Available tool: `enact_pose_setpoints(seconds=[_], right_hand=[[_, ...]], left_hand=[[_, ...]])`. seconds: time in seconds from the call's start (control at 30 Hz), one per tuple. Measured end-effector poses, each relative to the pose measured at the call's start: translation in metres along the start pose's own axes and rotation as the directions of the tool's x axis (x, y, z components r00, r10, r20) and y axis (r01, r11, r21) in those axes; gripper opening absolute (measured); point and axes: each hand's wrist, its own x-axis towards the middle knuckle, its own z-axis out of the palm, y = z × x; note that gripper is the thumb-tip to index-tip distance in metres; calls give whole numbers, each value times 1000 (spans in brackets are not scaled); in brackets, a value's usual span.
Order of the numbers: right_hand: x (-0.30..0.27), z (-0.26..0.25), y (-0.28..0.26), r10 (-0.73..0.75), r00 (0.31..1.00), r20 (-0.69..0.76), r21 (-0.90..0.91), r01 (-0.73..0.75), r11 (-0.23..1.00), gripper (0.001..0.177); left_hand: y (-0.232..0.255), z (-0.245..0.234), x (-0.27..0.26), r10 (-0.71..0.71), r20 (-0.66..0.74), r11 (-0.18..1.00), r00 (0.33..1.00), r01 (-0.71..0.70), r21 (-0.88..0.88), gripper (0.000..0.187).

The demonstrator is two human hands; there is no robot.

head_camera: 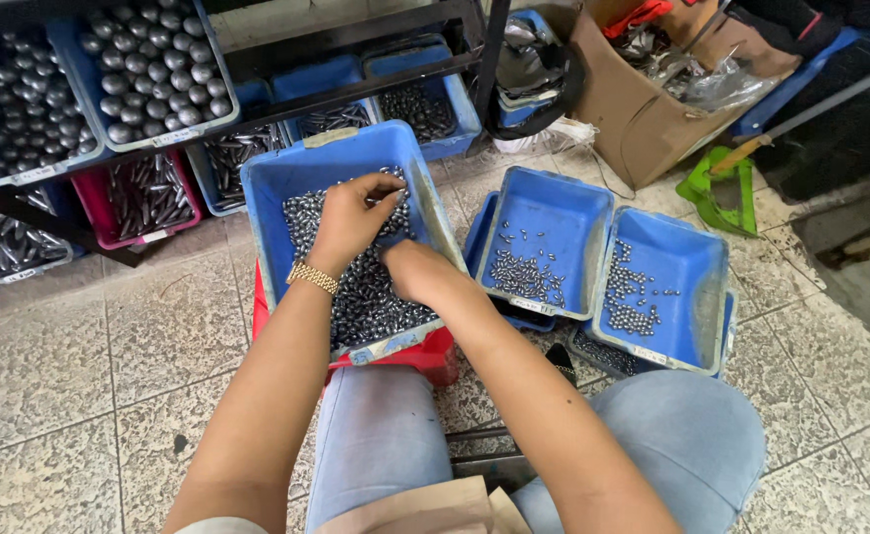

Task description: The person sits on a low stool and sorts small metallic parts by hand from a large blue bin into two smaller blue bins. They repeatedly pick up handfuls of parts, separate them, and place them into the respective bins.

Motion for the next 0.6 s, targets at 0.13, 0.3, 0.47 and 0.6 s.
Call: enact_pose_setpoints(seconds=[0.13,0.3,0.47,0.6], right_hand=[[-6,-5,0,-22,1000,-6,21,22,1000,29],[8,-9,12,-60,976,-207,375,136,917,31],[14,0,21,-51,953,-300,439,185,879,27],[23,15,35,-145,947,-285,169,199,965,27]], left_hand=[[1,-1,-1,14,8,1000,1000,-14,4,20],[-5,2,1,30,-23,999,999,-30,36,18],[-15,0,3,-11,-105,998,994,17,55,19],[-20,0,6,-25,-170,999,985,31,36,19]])
